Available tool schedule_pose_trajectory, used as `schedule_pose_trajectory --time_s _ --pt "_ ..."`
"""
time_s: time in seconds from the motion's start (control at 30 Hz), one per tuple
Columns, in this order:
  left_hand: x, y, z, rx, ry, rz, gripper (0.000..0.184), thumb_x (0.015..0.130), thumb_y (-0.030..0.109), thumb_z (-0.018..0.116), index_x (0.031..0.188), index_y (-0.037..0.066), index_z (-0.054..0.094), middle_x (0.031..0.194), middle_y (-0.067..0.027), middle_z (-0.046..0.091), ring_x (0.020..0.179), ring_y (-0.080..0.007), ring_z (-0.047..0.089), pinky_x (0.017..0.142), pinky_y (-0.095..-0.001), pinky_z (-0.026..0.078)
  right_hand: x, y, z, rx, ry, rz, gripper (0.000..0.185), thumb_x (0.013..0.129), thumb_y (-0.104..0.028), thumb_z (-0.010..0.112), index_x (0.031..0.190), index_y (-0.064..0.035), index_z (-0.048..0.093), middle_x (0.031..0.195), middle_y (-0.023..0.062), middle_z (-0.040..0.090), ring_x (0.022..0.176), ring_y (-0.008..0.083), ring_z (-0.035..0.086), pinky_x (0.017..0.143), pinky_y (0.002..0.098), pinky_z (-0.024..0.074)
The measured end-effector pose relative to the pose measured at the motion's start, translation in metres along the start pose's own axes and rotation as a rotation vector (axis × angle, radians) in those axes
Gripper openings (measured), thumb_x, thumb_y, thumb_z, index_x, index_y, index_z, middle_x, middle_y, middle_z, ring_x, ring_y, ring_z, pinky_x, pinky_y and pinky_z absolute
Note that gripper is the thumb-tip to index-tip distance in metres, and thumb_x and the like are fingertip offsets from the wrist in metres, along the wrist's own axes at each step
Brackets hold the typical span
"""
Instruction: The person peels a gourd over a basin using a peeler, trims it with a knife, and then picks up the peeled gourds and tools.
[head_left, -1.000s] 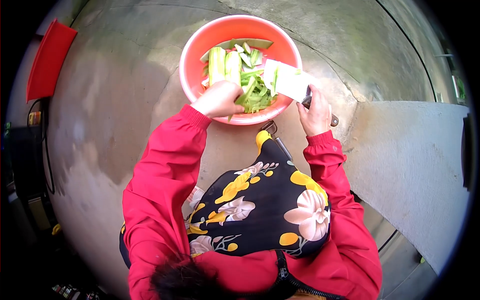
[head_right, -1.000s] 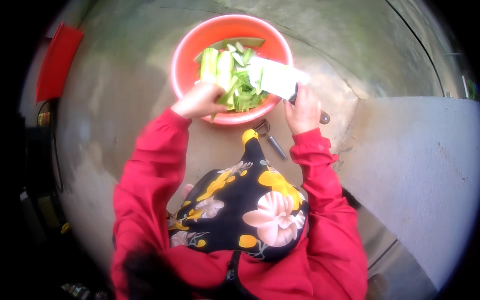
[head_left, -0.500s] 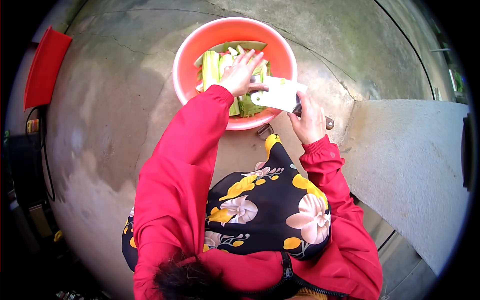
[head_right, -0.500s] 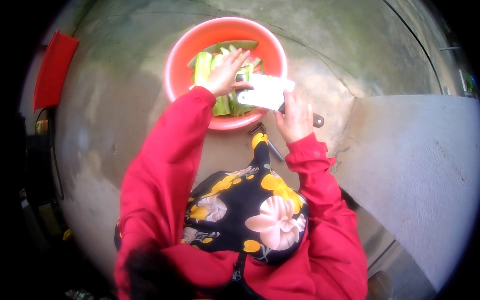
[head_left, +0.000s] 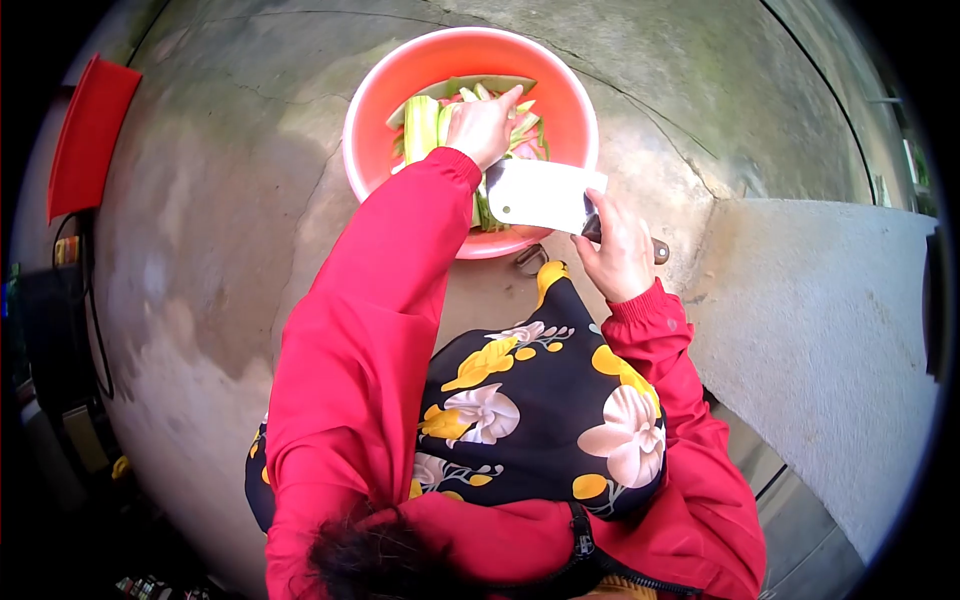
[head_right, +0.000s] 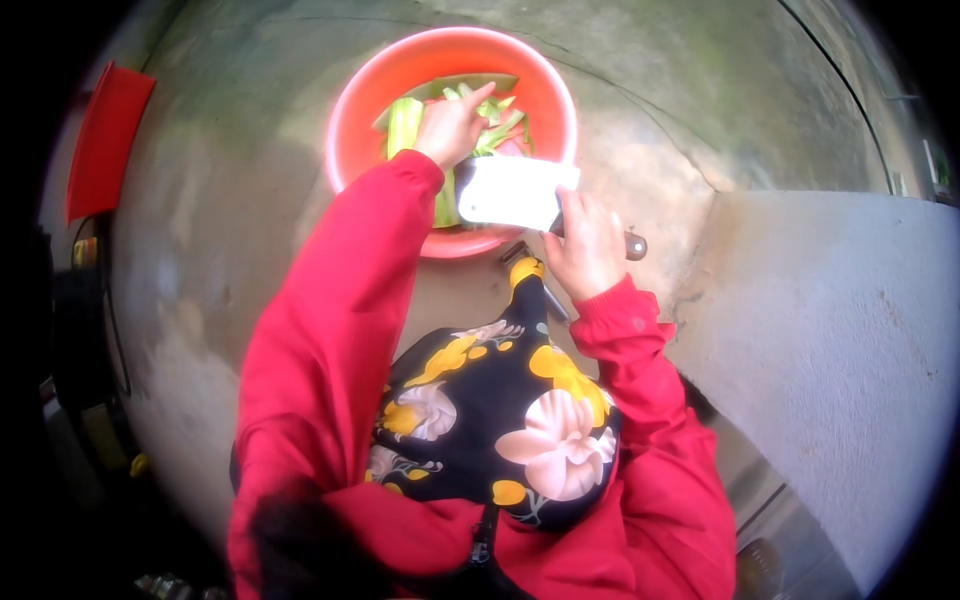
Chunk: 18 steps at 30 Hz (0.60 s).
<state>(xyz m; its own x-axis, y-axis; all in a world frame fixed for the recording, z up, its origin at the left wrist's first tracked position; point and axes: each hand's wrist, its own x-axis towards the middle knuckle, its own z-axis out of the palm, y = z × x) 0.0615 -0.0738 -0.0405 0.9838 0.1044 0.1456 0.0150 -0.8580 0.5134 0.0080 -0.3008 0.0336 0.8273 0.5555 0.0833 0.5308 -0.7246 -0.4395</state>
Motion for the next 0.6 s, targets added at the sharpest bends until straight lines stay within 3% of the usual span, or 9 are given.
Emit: schedule_pose_trajectory --time_s 0.1,0.2,0.27,0.3,0.33,0.43,0.47,0.53,0.6 --pt "-0.021 -0.017 -0.039 0.032 -0.031 -0.069 0.038 0.072 0.014 0.063 0.110 0.008 0.060 0.077 -0.0128 0.064 0.069 -0.0291 0.061 0.066 -0.0385 0.048 -0.009 -0.005 -0.002 0.072 0.001 0.075 0.049 0.066 -0.007 0.068 0.112 -0.0054 0.052 0.088 0.0139 0.058 0.078 0.0298 0.059 0.069 0.0363 0.0468" --pt "-0.037 -0.046 -0.033 0.070 -0.031 -0.167 0.032 0.071 0.014 0.063 0.103 0.008 0.062 0.084 -0.0161 0.063 0.078 -0.0304 0.061 0.068 -0.0386 0.048 -0.011 0.003 -0.003 0.074 0.054 0.114 0.049 0.066 -0.007 0.068 0.112 -0.0051 0.052 0.087 0.0145 0.059 0.074 0.0290 0.060 0.067 0.0356 0.0478" --pt "-0.043 -0.044 -0.034 0.151 -0.274 -0.348 0.025 0.070 0.016 0.064 0.091 0.001 0.064 0.084 -0.0207 0.063 0.082 -0.0350 0.062 0.075 -0.0425 0.048 -0.010 0.006 -0.001 0.078 0.064 0.119 0.050 0.066 -0.007 0.068 0.113 -0.0052 0.052 0.087 0.0145 0.059 0.076 0.0285 0.060 0.068 0.0355 0.0478" --pt "-0.045 -0.041 -0.035 0.211 -0.369 -0.344 0.030 0.073 0.025 0.065 0.086 -0.002 0.065 0.086 -0.0208 0.062 0.084 -0.0326 0.061 0.075 -0.0410 0.048 -0.010 0.004 -0.001 0.109 0.051 0.137 0.050 0.065 -0.007 0.069 0.112 -0.0048 0.052 0.088 0.0147 0.059 0.076 0.0287 0.060 0.069 0.0355 0.0479" --pt "-0.048 -0.040 -0.031 0.214 -0.369 -0.344 0.030 0.073 0.025 0.065 0.086 -0.002 0.065 0.086 -0.0208 0.062 0.084 -0.0326 0.061 0.075 -0.0410 0.048 -0.009 0.003 0.000 0.139 0.038 0.155 0.050 0.065 -0.006 0.069 0.112 -0.0044 0.052 0.088 0.0150 0.059 0.076 0.0289 0.060 0.069 0.0354 0.0479" --pt "-0.053 -0.036 -0.025 0.512 -0.278 -0.200 0.047 0.075 0.047 0.061 0.084 0.001 0.065 0.074 -0.0164 0.062 0.071 -0.0285 0.061 0.067 -0.0391 0.049 -0.010 -0.005 0.003 0.184 0.069 0.130 0.049 0.064 -0.006 0.070 0.110 -0.0034 0.054 0.088 0.0152 0.059 0.077 0.0290 0.060 0.070 0.0347 0.0482" --pt "-0.049 -0.033 -0.026 0.512 -0.279 -0.199 0.047 0.075 0.047 0.061 0.084 0.001 0.065 0.074 -0.0164 0.062 0.071 -0.0285 0.061 0.067 -0.0391 0.049 -0.009 -0.007 0.004 0.184 0.069 0.131 0.049 0.064 -0.006 0.070 0.110 -0.0034 0.054 0.088 0.0152 0.059 0.077 0.0290 0.060 0.070 0.0347 0.0482" --pt "-0.040 -0.029 -0.028 0.508 -0.481 -0.317 0.048 0.077 0.049 0.059 0.084 0.003 0.067 0.090 -0.0173 0.061 0.087 -0.0272 0.060 0.075 -0.0356 0.049 -0.009 -0.011 0.005 0.195 0.061 0.148 0.048 0.064 -0.006 0.070 0.109 -0.0028 0.054 0.088 0.0154 0.059 0.078 0.0285 0.060 0.069 0.0340 0.0485" --pt "-0.036 -0.024 -0.023 0.489 -0.573 -0.321 0.049 0.077 0.048 0.060 0.088 0.001 0.065 0.090 -0.0180 0.061 0.089 -0.0275 0.060 0.076 -0.0362 0.049 -0.013 -0.012 0.004 0.212 0.050 0.165 0.048 0.064 -0.006 0.070 0.109 -0.0029 0.054 0.088 0.0152 0.059 0.077 0.0279 0.060 0.069 0.0336 0.0486"
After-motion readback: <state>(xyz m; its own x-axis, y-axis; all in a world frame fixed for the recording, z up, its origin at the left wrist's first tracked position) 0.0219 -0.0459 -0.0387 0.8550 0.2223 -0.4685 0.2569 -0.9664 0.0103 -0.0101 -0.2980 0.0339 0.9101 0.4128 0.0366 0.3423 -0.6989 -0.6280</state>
